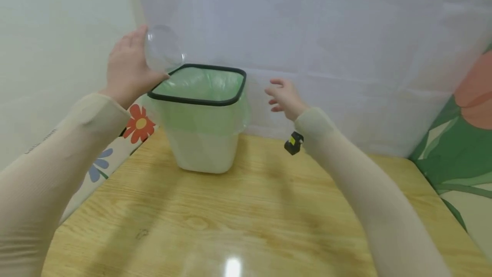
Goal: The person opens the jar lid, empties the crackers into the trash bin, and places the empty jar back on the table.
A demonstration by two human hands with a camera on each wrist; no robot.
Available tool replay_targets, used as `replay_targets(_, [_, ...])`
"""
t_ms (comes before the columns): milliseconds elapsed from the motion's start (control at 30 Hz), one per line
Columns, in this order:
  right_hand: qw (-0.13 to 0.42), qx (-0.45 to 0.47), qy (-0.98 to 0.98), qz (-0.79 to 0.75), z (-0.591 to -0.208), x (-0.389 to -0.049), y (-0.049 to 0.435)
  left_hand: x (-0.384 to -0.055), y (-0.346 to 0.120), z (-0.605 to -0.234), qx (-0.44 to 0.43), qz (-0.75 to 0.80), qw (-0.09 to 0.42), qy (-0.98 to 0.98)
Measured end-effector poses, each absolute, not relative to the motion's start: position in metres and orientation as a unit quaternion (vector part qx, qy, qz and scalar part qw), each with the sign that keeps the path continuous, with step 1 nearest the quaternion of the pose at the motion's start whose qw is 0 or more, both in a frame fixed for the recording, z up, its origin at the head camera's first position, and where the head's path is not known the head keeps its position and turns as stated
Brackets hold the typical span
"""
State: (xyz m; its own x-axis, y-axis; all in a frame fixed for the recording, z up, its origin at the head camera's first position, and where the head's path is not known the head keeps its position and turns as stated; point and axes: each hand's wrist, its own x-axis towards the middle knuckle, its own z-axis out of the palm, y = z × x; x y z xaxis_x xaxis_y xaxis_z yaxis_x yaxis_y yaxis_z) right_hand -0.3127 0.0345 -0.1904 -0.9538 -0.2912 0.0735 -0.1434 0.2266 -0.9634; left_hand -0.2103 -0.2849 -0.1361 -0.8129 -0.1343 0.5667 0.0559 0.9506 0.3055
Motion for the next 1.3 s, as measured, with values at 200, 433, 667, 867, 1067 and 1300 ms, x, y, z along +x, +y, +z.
replay_targets(200, [0.043,-0.151,0.802,-0.576,-0.192,-0.306,0.056,-0.204,-0.281,-0.142,0.031,-0.222,0.331,-0.917])
replay_targets(433, [0.03,-0.172,0.825,-0.537,-0.195,-0.299,0.077,-0.191,-0.283,-0.15,0.056,-0.272,0.344,-0.897])
replay_targets(667, [0.022,-0.176,0.833,-0.523,-0.202,-0.297,0.091,-0.174,-0.274,-0.157,0.061,-0.338,0.352,-0.871])
replay_targets(867, [0.007,-0.182,0.85,-0.495,-0.204,-0.29,0.102,-0.161,-0.263,-0.165,0.033,-0.385,0.349,-0.854])
replay_targets(1067, [-0.004,-0.184,0.858,-0.48,-0.208,-0.288,0.112,-0.155,-0.258,-0.167,0.032,-0.39,0.339,-0.855])
replay_targets(1300, [-0.007,-0.184,0.861,-0.475,-0.211,-0.287,0.122,-0.151,-0.254,-0.171,0.018,-0.402,0.339,-0.85])
